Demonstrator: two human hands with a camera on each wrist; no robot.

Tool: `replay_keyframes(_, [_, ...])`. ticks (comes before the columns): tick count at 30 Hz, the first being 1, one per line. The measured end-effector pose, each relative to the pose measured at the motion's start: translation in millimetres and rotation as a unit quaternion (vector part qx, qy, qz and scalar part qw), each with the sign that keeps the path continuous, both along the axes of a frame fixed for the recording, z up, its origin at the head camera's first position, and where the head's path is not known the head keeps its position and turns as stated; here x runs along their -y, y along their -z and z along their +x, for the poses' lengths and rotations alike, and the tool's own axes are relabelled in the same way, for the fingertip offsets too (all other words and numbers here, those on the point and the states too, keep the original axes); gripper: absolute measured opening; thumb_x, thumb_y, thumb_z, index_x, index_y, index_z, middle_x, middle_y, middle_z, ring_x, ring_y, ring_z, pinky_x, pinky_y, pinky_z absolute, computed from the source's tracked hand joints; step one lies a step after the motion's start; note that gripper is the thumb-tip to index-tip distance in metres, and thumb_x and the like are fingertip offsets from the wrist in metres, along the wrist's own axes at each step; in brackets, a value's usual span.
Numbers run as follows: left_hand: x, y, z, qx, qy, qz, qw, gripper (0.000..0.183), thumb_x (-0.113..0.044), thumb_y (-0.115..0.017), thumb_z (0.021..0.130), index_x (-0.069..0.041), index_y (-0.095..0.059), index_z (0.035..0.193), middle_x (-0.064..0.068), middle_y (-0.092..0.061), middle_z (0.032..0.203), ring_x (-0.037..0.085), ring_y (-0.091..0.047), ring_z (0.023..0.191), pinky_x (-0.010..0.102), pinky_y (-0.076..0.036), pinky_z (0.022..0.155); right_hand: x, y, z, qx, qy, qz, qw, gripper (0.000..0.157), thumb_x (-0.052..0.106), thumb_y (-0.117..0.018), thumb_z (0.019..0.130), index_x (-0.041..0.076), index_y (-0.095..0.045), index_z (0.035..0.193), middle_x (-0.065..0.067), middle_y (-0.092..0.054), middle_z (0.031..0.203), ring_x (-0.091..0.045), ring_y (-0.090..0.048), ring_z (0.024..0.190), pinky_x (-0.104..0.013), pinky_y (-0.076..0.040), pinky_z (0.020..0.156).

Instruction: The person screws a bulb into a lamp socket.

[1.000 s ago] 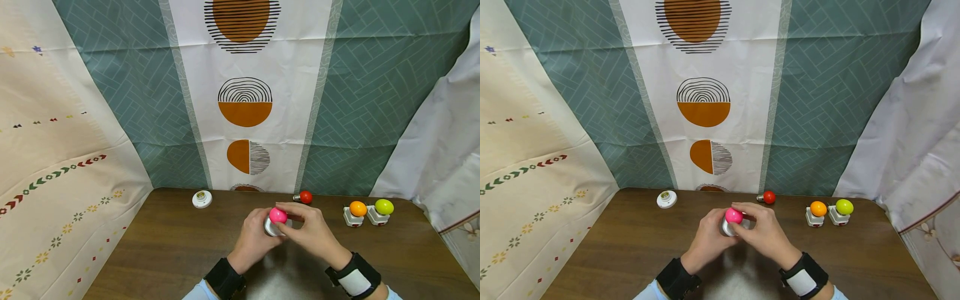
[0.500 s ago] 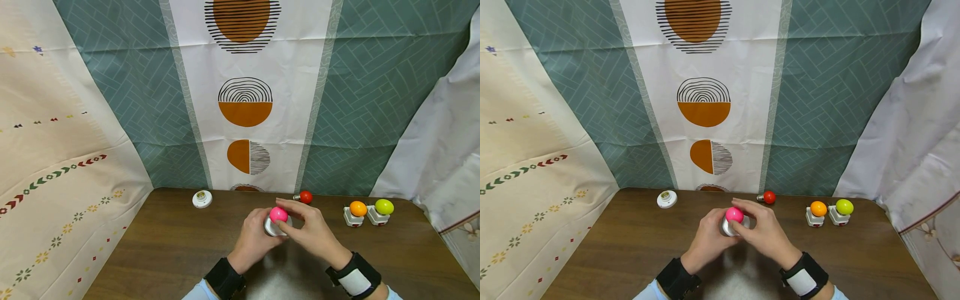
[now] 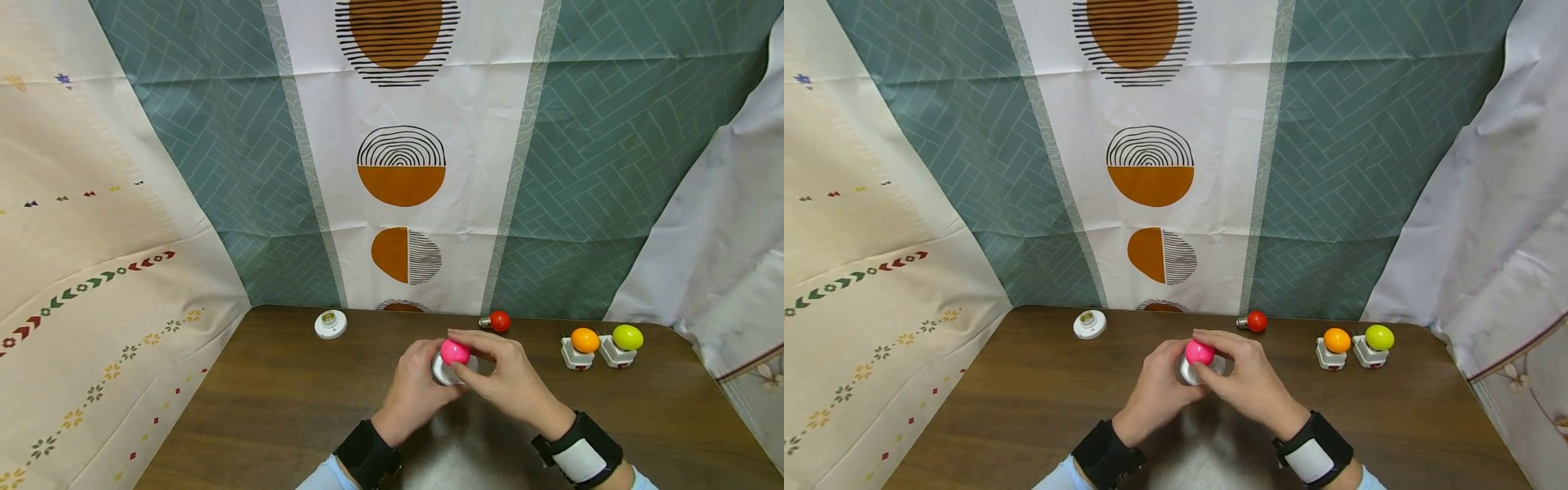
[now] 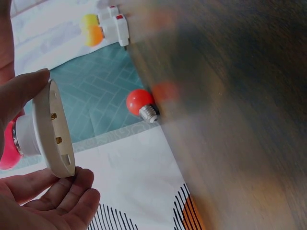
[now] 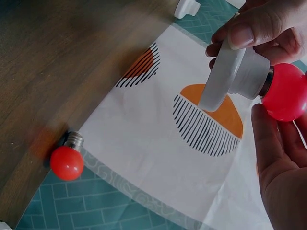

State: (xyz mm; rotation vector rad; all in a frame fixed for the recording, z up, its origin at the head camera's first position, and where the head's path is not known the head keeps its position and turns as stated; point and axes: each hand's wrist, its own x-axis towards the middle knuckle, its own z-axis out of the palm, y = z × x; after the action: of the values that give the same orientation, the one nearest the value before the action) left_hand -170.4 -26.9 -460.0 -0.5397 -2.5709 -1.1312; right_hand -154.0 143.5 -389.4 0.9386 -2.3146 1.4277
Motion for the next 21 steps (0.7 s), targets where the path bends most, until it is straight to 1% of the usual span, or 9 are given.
replay_keyframes(6, [0,0.7,-1.0,-0.009,-0.001,0.003,1.0,0.06,-0.041,-0.08,0.065,-0.018,-0.058,0.116,-0.01,-0.052,0.105,0.008,-0.049,0.094,0.02,-0.043,0.077,1,-3.0,0.0,-0.016,0.008,-0.014,1.0,0.041,0.008,-0.076,0.073,0.005,-0.065,0.112,-0.003,-0.061,0.112,-0.02,-0.058,0.102,-0.037,-0.048,0.076])
replay_keyframes(12, [0,2.5,-3.1,-0.02,-0.001,0.001,0.9998,0.061,-0.042,-0.081,0.064,-0.019,-0.059,0.116,-0.011,-0.052,0.105,0.006,-0.049,0.094,0.021,-0.042,0.078,2,-1.8,-0.5,-0.027,0.039,-0.024,0.999,0.04,0.006,-0.079,0.069,0.006,-0.066,0.106,-0.006,-0.064,0.105,-0.019,-0.06,0.095,-0.034,-0.049,0.076])
replay_keyframes(15, [0,3.7,-4.0,-0.023,-0.001,-0.003,0.9997,0.062,-0.043,-0.081,0.064,-0.02,-0.058,0.116,-0.011,-0.052,0.105,0.006,-0.049,0.094,0.021,-0.042,0.078,1,3.7,-2.8,-0.026,0.043,-0.029,0.998,0.043,0.008,-0.08,0.068,0.007,-0.065,0.108,-0.004,-0.063,0.106,-0.018,-0.06,0.096,-0.034,-0.049,0.077])
replay_keyframes(21, [-1,5.2,-4.6,-0.025,-0.002,-0.006,0.9997,0.063,-0.044,-0.08,0.064,-0.02,-0.057,0.118,-0.011,-0.052,0.106,0.005,-0.048,0.096,0.022,-0.042,0.08,-6,27.4,-17.7,-0.015,0.024,-0.009,1.0,0.052,0.014,-0.078,0.073,0.013,-0.06,0.121,0.004,-0.056,0.123,-0.013,-0.052,0.11,-0.03,-0.045,0.083])
